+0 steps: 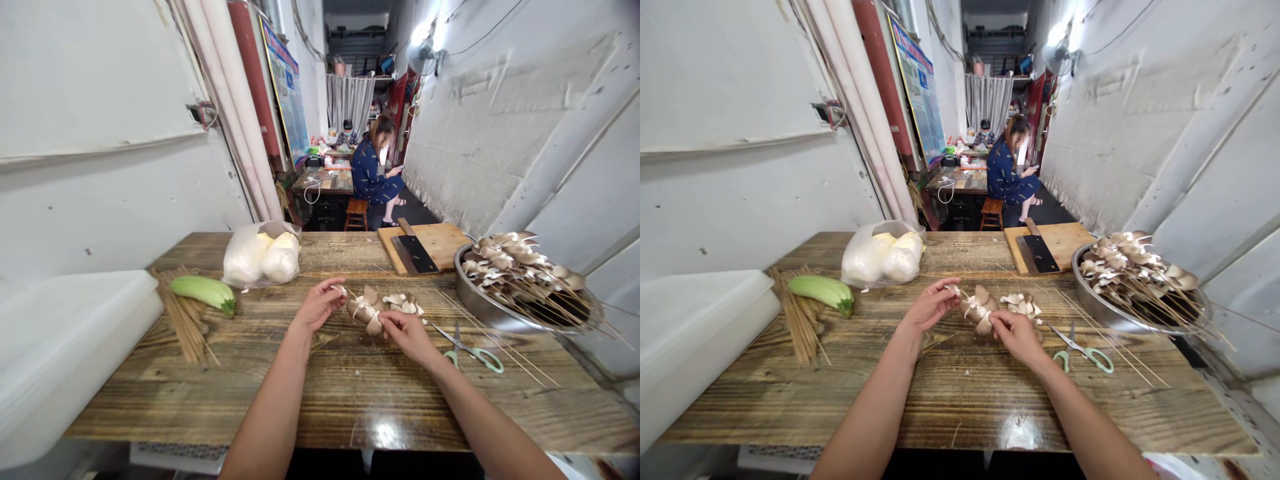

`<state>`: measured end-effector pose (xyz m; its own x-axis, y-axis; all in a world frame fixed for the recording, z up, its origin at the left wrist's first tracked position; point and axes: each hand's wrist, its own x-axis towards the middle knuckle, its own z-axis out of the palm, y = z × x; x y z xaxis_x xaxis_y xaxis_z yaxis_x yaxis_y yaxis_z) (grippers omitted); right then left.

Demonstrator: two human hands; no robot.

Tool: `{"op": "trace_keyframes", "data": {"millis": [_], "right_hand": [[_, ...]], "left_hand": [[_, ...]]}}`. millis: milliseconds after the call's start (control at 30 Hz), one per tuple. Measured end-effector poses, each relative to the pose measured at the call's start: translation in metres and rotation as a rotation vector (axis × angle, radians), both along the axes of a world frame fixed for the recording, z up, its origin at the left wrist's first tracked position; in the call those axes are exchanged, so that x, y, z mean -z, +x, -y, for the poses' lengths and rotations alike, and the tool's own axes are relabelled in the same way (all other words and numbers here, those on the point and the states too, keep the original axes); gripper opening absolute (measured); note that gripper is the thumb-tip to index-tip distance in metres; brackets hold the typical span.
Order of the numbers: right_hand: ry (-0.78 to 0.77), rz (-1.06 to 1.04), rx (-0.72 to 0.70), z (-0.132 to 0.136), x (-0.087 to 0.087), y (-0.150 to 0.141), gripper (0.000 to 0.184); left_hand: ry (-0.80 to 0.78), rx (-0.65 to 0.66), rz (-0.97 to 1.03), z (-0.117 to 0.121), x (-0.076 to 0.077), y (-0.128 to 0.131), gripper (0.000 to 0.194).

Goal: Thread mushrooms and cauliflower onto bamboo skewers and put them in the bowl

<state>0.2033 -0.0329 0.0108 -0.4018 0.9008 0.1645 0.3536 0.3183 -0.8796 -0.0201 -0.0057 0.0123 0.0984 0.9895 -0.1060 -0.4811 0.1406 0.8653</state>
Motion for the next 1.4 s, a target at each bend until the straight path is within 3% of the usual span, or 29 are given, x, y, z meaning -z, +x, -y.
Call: {"op": "trace_keyframes", "data": {"millis": [267,633,867,1233,1400], "right_hand": [[-0.008,0.030,-0.040,-0.001,-0.001,-0.001,0.037],[-0.003,0.026,0.000,-0.003,0.008,0.000,0.033],[0.019,0.018,0.018,-0.002,0.004,0.001,0.031],[0.023,0.018,0.046,-0.005,0.012,0.002,0.027],[0.019,0.024,0.047,-0.005,0.011,0.001,0.026]], "left_hand": [[0.005,0.057,-0.011,0.003,-0.002,0.001,0.043],[-0.111,-0.090,0.081,-0.002,0.002,0.009,0.039],[-0.118,-0.105,0.079,-0.003,0.005,0.016,0.021],[-0.131,-0.037,0.024,-0.001,0.007,0.016,0.028],[-0.122,-0.087,0.023,-0.001,0.006,0.018,0.029]]}}
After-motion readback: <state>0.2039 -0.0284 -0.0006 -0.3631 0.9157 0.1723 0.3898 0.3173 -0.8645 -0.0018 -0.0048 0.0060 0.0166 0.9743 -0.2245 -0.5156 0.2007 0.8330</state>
